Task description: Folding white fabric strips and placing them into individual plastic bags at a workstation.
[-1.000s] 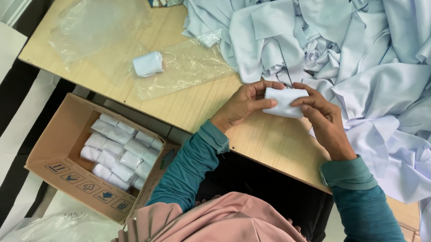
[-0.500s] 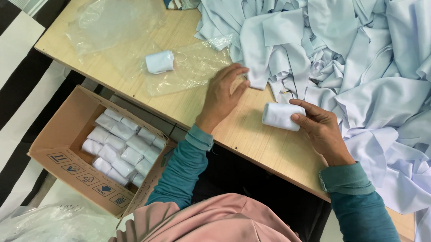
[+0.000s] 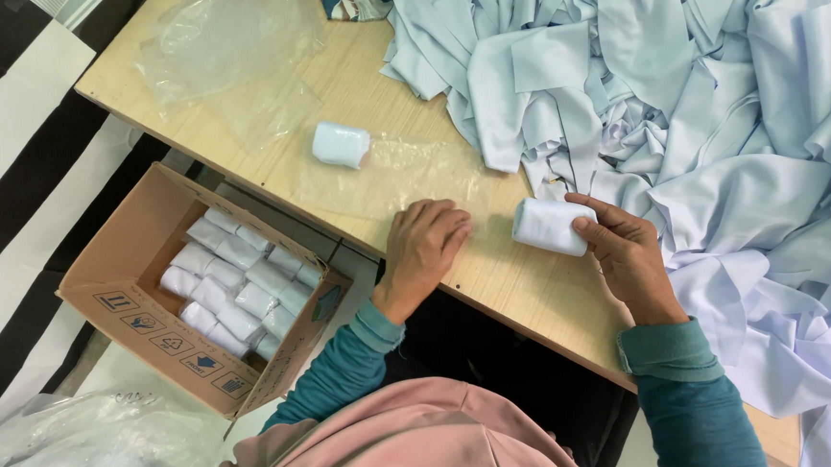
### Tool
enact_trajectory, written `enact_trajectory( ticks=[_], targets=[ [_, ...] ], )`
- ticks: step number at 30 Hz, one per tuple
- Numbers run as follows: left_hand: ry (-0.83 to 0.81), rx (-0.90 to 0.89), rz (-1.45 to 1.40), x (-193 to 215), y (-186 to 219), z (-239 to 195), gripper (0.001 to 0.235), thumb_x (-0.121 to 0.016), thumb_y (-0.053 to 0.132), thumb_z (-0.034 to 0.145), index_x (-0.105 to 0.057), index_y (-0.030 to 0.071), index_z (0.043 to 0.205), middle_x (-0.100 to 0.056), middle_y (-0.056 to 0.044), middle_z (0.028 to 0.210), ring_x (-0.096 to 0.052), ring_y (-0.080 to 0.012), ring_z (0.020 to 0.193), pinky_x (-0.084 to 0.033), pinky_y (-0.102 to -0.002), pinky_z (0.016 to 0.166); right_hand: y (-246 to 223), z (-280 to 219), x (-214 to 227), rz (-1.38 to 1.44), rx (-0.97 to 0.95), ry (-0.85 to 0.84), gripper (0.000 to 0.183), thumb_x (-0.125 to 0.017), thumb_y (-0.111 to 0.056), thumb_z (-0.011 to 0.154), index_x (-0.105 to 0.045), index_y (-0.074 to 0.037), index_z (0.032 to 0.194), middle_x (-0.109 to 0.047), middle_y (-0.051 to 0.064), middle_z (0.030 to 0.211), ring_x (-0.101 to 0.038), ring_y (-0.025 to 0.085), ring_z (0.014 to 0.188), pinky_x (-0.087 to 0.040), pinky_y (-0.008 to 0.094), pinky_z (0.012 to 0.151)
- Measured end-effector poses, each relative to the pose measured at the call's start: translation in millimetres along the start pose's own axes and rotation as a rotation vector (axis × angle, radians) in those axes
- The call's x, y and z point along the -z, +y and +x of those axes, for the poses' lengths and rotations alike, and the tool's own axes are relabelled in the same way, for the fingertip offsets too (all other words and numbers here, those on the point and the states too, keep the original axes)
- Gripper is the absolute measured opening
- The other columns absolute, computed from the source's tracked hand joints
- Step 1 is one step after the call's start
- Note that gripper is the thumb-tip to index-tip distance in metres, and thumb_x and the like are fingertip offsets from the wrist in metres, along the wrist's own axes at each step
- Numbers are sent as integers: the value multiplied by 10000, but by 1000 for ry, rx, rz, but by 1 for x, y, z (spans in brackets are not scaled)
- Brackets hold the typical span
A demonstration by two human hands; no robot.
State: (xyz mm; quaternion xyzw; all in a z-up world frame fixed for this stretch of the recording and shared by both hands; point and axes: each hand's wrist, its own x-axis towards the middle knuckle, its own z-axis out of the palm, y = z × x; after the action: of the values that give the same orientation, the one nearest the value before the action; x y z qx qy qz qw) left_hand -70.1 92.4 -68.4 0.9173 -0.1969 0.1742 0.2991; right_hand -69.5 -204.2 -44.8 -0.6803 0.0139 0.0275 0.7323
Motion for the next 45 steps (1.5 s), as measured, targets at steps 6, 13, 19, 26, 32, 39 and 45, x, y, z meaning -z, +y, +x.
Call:
enact_trajectory(
  ticks=[6,13,19,26,32,39,45],
  targets=[
    [106,-58,62,-23,14,-11,181,-662,377,986,-703,202,1006,-536,31,961,-593,-203,856,-495,-348,623,2,3,5,34,28,99,371,-655,-8,963,-659,55,1329,-700,165,967,-686,188,884,-603,351,819],
    [211,79,-226,-9,27,-6,58,-723,230,956,-713,180,984,-625,52,877,-698,-176,748,-575,-267,589,8,3,11,97,8,163,361,-687,0,920,-680,39,1279,-720,149,983,-718,184,891,-623,319,800],
    [264,133,-422,-7,28,-8,103,-807,207,891,-739,190,966,-679,36,836,-705,-151,661,-577,-243,532,-11,-1,-9,225,-15,151,308,-685,20,923,-668,65,1227,-716,146,934,-752,207,856,-647,341,762],
    [288,149,-573,1,36,-8,66,-797,159,904,-744,142,941,-681,1,830,-708,-158,684,-553,-248,535,-1,1,-8,236,-27,138,304,-703,32,914,-661,85,1210,-708,151,904,-766,221,830,-660,339,727],
    [349,22,-521,10,44,-2,70,-788,142,908,-745,138,964,-657,-14,897,-699,-219,767,-574,-306,624,-5,0,-26,10,7,107,291,-726,-2,923,-669,106,1187,-712,151,902,-730,189,791,-634,318,703],
    [510,-156,-319,5,44,4,74,-753,224,949,-715,166,977,-655,-16,1074,-673,-252,1011,-545,-365,873,-48,-9,-75,-125,-12,36,253,-752,-35,932,-702,123,1124,-729,191,929,-681,172,773,-628,383,736],
    [586,-179,-274,2,46,5,59,-718,241,976,-699,191,1002,-664,-8,1106,-669,-230,1034,-488,-358,952,-32,4,-94,108,-144,-25,291,-764,-47,904,-697,102,1146,-720,164,899,-754,230,807,-661,391,699]
  ],
)
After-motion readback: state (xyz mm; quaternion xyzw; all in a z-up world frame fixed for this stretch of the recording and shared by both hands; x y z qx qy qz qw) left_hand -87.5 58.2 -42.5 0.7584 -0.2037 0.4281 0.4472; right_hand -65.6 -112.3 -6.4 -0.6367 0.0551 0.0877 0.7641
